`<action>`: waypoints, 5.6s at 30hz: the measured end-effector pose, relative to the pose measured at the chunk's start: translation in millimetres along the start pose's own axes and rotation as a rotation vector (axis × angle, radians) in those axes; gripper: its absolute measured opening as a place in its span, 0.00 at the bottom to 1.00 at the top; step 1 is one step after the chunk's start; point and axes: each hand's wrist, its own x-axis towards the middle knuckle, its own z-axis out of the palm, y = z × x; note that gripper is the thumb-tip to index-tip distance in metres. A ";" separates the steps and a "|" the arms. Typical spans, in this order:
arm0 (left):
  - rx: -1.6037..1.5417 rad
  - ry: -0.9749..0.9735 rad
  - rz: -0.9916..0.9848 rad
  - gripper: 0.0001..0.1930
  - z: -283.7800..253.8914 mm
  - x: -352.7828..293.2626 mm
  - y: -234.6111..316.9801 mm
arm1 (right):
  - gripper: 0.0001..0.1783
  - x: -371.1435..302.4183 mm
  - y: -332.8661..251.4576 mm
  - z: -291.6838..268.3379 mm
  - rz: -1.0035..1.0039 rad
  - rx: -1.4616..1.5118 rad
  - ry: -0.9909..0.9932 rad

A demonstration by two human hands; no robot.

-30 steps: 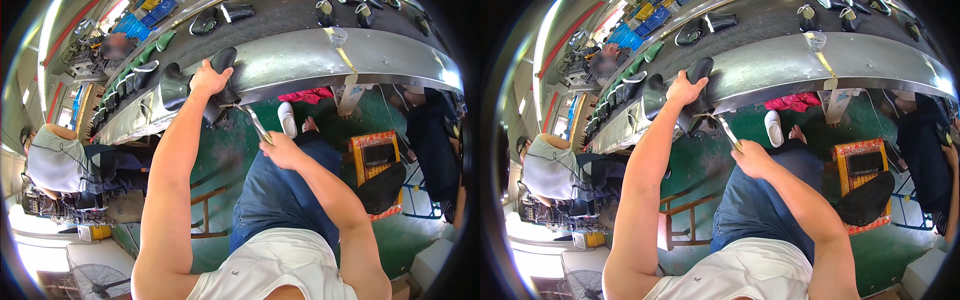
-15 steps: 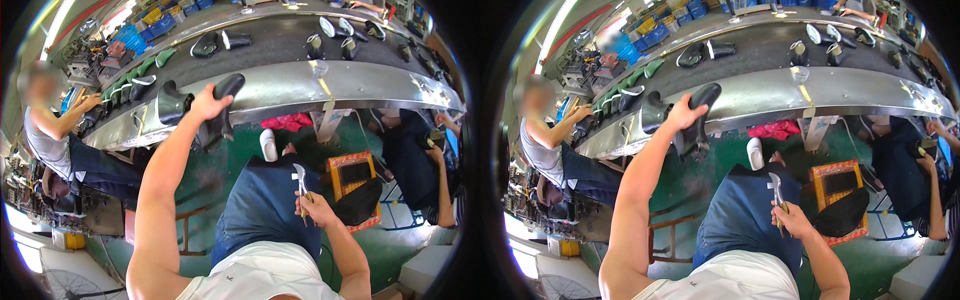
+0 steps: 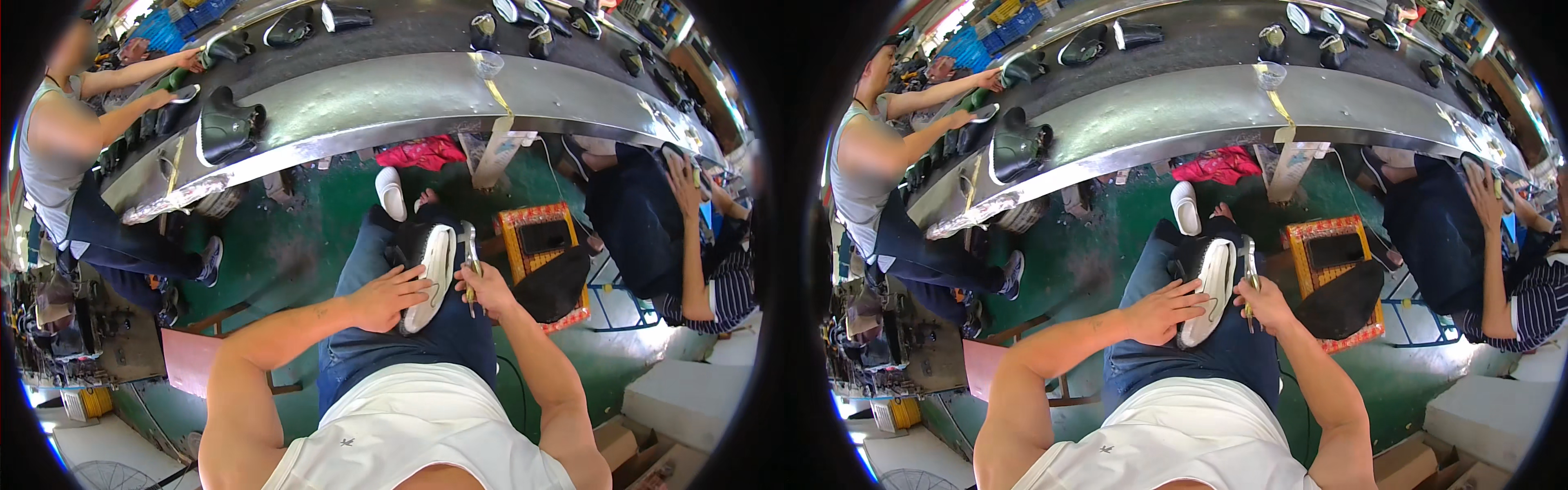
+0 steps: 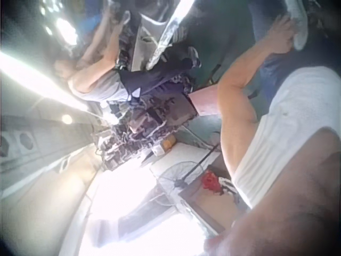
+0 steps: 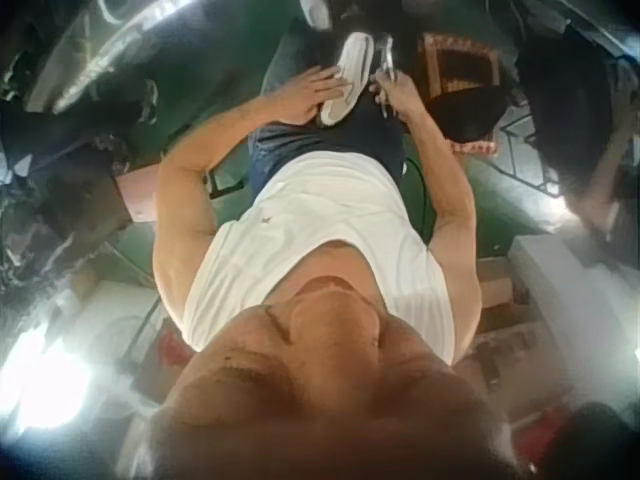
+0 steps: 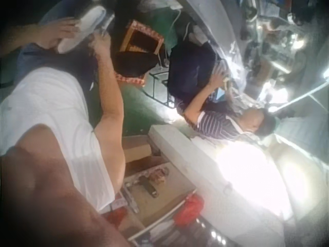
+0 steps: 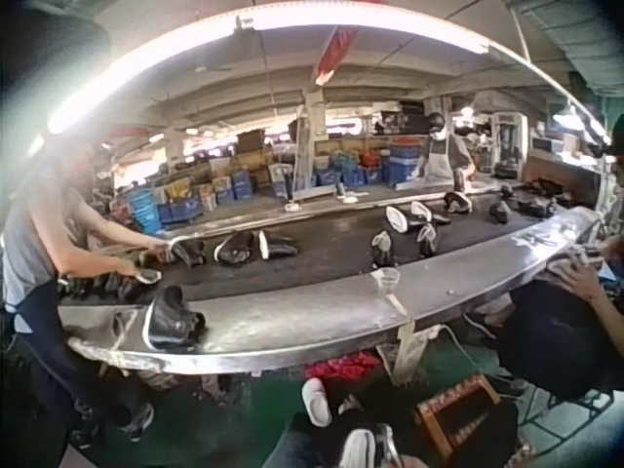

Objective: Manually lasting shoes by pulling material over the last with pliers and securing it.

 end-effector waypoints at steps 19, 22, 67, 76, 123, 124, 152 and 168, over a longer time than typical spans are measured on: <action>-0.859 0.482 -0.424 0.35 -6.3 12.6 -16.8 | 0.15 -118.3 -38.5 23.7 -0.304 -0.644 -0.161; -0.865 0.392 -0.393 0.41 -30.3 -7.0 -7.9 | 0.18 -123.3 -56.5 37.4 -0.282 -0.715 -0.222; -0.917 0.282 -0.646 0.29 12.0 18.5 -56.0 | 0.11 -32.1 -65.2 43.8 0.235 -0.416 -0.304; -1.037 0.287 -0.600 0.29 25.7 11.2 -68.2 | 0.11 -39.6 -38.5 52.5 -0.273 -0.998 -0.075; -0.710 0.296 -0.909 0.60 76.8 1.5 48.0 | 0.28 -108.2 -20.0 7.7 -0.823 -1.462 -0.129; -0.739 0.298 -0.916 0.59 82.0 -5.1 47.2 | 0.24 -106.3 -25.7 12.3 -0.705 -1.536 -0.236; -1.351 0.642 -0.824 0.46 113.2 -26.2 57.4 | 0.16 -67.0 -55.7 59.4 -0.241 -1.555 -0.607; -0.568 0.751 -1.417 0.29 117.3 27.4 60.0 | 0.21 -105.5 -6.4 18.5 -0.168 -1.322 -0.408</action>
